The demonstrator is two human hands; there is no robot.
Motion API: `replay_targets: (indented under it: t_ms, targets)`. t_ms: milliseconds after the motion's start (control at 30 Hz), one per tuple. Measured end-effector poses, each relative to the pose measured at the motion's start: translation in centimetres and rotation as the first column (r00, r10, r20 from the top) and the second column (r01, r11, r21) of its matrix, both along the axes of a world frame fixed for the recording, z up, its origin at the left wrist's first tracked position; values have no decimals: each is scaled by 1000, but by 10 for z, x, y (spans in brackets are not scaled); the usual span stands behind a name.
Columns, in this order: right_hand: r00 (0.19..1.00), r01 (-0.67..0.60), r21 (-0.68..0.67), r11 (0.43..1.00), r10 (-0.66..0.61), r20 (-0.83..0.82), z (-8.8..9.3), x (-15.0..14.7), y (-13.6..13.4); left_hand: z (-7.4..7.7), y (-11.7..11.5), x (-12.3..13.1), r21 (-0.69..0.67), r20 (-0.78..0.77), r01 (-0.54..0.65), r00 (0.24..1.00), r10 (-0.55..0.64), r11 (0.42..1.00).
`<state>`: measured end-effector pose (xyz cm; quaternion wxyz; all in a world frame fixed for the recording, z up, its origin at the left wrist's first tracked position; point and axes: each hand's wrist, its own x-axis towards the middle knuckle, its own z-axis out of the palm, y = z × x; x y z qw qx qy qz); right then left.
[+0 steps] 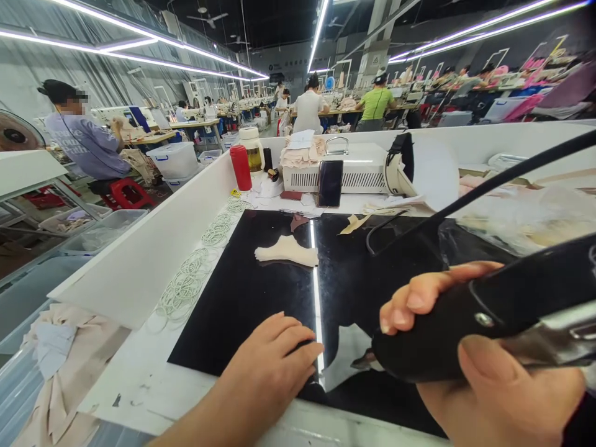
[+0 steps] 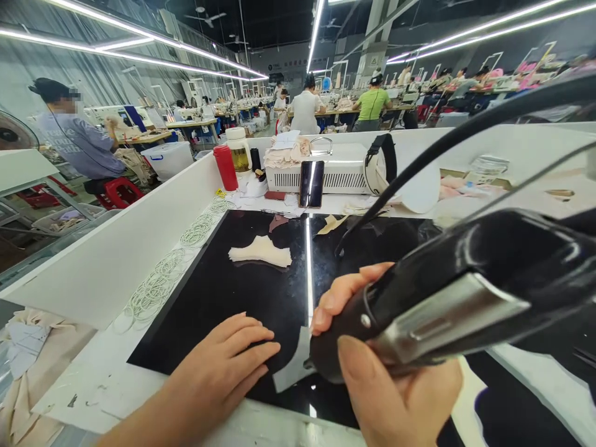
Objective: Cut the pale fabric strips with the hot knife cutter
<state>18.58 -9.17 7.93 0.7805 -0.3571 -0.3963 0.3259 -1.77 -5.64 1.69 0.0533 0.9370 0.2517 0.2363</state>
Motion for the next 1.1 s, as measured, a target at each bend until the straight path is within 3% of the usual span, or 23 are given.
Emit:
replay_targets:
  t_ms: [133, 367, 733, 967, 1100]
  targets:
    - [997, 79, -1, 997, -79, -22, 1, 7, 7, 11, 23, 9, -100, -47, 138, 989, -143, 985]
    - [997, 61, 23, 998, -62, 40, -11, 8, 7, 6, 34, 22, -296, -57, 284, 948, -314, 912]
    - [997, -47, 35, 998, 45, 63, -22, 9, 17, -1, 39, 29, -394, -41, 274, 948, -314, 877]
    - [1000, 31, 9, 999, -31, 0, -19, 3, 19, -7, 38, 30, -426, -23, 275, 949, -314, 862]
    - [999, 43, 14, 999, -43, 19, -19, 2, 20, -9, 40, 30, -523, -2, 279, 944, -329, 805]
